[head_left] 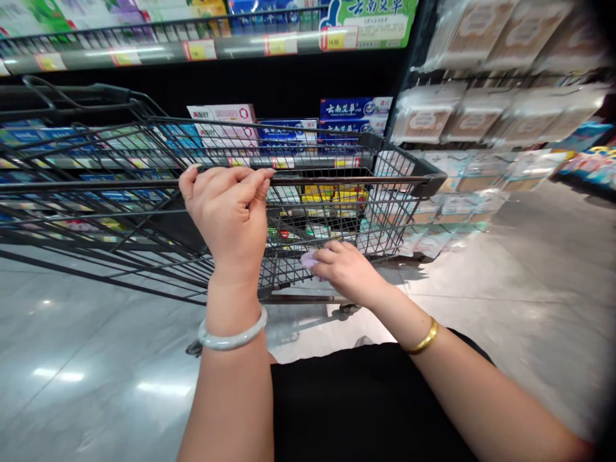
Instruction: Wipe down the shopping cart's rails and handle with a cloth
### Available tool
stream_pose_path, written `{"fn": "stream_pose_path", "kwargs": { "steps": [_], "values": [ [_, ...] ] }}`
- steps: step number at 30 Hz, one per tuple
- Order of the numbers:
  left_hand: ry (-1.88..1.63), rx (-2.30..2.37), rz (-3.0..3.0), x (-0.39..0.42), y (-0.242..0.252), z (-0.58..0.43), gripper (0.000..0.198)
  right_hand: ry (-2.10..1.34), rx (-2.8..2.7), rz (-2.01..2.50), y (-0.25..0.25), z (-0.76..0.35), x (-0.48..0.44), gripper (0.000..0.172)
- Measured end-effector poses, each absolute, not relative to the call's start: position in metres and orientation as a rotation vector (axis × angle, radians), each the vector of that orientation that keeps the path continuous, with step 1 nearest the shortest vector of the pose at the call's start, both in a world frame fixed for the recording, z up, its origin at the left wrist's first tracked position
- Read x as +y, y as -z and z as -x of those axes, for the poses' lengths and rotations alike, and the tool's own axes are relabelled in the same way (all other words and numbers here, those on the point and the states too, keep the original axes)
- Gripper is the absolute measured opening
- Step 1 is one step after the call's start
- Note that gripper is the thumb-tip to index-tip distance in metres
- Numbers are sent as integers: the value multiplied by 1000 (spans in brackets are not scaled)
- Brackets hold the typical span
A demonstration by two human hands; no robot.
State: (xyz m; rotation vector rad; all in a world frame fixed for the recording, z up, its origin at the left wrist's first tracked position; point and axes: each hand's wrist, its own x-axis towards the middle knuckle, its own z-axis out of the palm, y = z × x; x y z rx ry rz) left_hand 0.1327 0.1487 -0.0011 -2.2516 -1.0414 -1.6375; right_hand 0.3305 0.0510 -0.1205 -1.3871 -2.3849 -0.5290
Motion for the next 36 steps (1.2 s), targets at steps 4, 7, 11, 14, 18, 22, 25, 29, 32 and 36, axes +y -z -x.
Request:
{"fn": "stream_pose_path", "kwargs": {
  "steps": [4,7,11,14,18,22,25,29,32,36],
  "values": [
    [1624,-1020,2194,148,2,-133,24,523,-2351,1416,118,-330,51,18],
    [1612,-990,2161,147,4,-134,23,380,-2478,1466,122,-327,52,5],
    [1600,-954,2155,147,4,-132,23,374,-2361,1449,103,-323,50,14],
    [1595,-953,2165,146,3,-131,22,455,-2126,1297,72,-320,46,23],
    [1588,-932,2203,144,1,-129,24,699,-1570,1153,36,-307,43,26],
    [1641,-949,2118,144,2,-118,25,746,-1362,1241,21,-285,56,29],
    [1638,-1056,1986,144,3,-104,22,635,-1537,1255,19,-266,69,32],
    [1625,-1130,1969,146,1,-88,23,607,-1533,1223,13,-253,78,35],
    [1656,-1118,1974,150,-1,-84,21,615,-1382,1264,11,-247,82,34],
    [1647,-1077,1969,156,-1,-87,21,636,-1455,1258,15,-226,87,33]
  ]
}}
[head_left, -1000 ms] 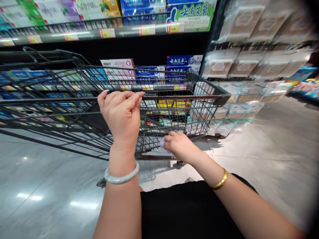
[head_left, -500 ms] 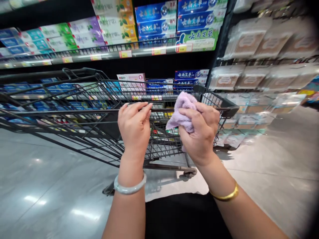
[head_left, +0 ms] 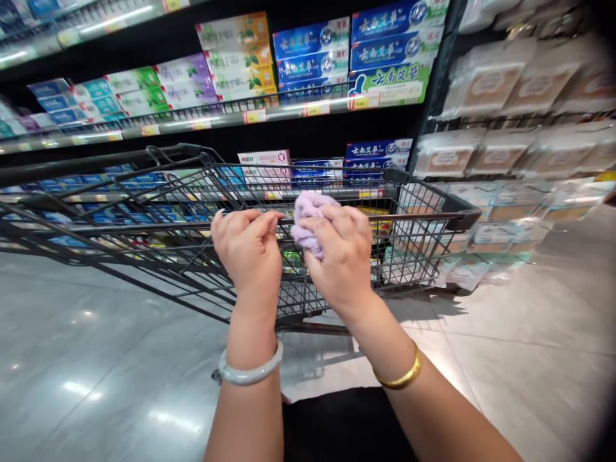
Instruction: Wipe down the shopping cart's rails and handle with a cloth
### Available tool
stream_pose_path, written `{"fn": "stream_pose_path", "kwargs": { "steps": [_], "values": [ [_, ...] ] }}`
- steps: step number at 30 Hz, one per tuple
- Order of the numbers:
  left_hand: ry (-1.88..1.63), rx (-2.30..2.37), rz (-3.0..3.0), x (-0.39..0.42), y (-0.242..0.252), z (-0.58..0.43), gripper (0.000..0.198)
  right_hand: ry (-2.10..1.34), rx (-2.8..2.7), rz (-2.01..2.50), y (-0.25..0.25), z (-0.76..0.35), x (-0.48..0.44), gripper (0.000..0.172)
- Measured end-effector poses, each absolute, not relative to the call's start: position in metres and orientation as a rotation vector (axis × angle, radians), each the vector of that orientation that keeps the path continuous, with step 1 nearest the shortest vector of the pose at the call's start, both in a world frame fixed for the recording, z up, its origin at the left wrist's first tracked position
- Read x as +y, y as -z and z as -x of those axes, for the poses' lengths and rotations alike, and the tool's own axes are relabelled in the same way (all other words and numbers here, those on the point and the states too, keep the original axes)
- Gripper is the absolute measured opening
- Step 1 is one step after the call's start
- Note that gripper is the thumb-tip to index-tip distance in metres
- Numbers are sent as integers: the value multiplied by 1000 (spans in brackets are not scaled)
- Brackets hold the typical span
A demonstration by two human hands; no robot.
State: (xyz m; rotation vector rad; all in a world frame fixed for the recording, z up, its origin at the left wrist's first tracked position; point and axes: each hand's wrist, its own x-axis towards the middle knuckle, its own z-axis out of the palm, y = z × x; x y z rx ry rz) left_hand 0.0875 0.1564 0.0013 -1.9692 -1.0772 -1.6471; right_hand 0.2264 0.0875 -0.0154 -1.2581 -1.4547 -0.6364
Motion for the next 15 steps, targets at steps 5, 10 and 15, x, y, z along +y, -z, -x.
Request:
{"fn": "stream_pose_path", "kwargs": {
  "steps": [5,10,15],
  "values": [
    [1632,-1053,1954,148,0,-95,24,662,-1558,1243,17,-218,90,28],
    [1619,-1014,2023,129,-6,-97,21,653,-1539,1225,7,-238,82,25],
    [1600,-1085,1965,122,-11,-85,17,681,-1525,1188,11,-227,70,27]
  ]
}}
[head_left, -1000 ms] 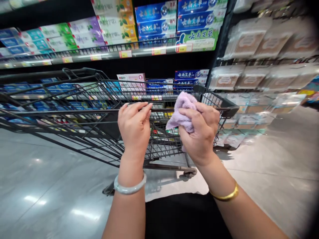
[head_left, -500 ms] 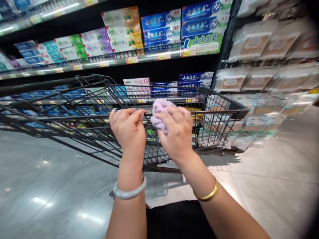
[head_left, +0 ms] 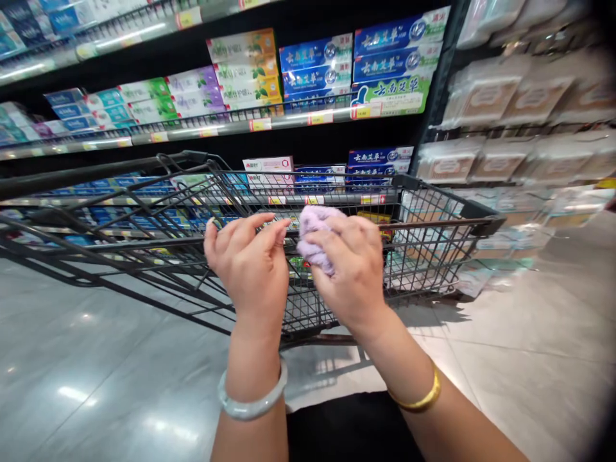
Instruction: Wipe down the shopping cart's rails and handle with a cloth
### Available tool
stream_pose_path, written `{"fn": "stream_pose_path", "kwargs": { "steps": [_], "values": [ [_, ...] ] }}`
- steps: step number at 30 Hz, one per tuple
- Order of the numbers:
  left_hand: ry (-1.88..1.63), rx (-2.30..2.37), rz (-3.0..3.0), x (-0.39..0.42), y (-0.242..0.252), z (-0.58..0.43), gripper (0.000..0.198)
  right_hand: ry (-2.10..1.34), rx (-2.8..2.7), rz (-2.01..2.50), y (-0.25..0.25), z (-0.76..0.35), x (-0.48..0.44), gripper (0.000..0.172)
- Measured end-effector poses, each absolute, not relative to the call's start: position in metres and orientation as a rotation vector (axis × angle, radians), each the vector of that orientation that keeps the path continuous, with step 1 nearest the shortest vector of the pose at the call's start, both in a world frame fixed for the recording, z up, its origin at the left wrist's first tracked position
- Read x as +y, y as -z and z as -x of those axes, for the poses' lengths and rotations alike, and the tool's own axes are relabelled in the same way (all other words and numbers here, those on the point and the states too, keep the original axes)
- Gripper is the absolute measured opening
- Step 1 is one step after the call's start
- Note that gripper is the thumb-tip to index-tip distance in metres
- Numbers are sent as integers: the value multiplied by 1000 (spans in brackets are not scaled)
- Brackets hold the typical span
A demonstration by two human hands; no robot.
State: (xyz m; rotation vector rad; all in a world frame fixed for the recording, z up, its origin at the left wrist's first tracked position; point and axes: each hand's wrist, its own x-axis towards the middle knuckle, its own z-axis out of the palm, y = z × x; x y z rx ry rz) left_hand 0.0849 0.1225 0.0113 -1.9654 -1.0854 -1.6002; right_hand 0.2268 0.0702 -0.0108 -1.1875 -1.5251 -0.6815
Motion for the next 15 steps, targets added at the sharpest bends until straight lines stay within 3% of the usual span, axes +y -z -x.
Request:
{"fn": "stream_pose_path", "kwargs": {
  "steps": [9,15],
  "values": [
    [1545,-1141,2018,125,-14,-78,20,651,-1403,1199,15,-240,69,30],
    [1509,-1049,2032,129,-13,-70,26,684,-1719,1050,25,-216,74,30]
  ]
}}
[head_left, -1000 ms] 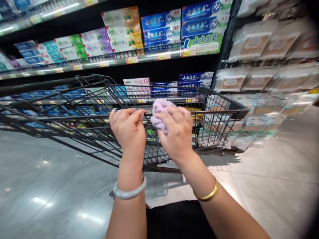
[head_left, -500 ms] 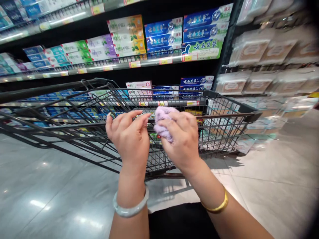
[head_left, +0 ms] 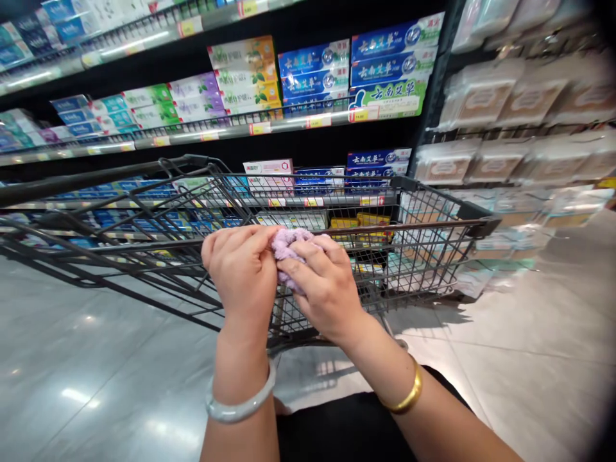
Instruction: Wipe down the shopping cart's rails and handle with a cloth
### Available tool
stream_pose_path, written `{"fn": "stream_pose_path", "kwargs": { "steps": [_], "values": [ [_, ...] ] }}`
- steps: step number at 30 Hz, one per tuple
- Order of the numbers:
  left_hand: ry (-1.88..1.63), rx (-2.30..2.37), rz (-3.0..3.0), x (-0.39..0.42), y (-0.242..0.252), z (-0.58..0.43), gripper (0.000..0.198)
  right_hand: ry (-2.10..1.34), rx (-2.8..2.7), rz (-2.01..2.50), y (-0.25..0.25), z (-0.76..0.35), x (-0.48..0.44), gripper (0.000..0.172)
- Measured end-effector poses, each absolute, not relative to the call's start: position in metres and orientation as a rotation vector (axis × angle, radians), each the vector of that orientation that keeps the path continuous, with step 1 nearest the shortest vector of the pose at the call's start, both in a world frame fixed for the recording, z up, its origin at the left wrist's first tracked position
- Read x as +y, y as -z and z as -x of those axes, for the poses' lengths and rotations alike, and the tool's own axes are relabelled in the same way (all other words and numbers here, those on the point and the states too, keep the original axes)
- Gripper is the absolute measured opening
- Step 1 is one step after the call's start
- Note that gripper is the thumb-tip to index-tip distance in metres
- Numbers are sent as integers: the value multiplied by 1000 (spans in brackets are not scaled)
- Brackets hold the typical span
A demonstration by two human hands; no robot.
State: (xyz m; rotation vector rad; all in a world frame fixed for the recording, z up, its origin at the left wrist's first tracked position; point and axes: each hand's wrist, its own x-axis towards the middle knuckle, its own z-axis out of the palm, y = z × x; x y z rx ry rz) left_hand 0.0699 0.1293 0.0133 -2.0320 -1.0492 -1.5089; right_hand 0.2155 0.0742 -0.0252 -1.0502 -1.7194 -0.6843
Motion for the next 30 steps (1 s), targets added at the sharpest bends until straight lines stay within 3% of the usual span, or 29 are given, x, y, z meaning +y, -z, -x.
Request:
{"fn": "stream_pose_path", "kwargs": {
  "steps": [6,13,18,23,30],
  "values": [
    [1481,-1032,2056,127,-16,-67,21,690,-1468,1068,23,-215,77,27],
    [1481,-955,2073,129,-14,-62,21,687,-1557,999,22,-215,78,28],
    [1551,-927,2078,130,-14,-63,20,715,-1415,1058,20,-220,77,35],
    [1551,-1072,1982,130,-12,-64,20,683,-1684,982,25,-217,76,23],
    [1559,-1110,1993,129,-10,-69,19,754,-1577,1008,36,-235,79,23]
  ]
}}
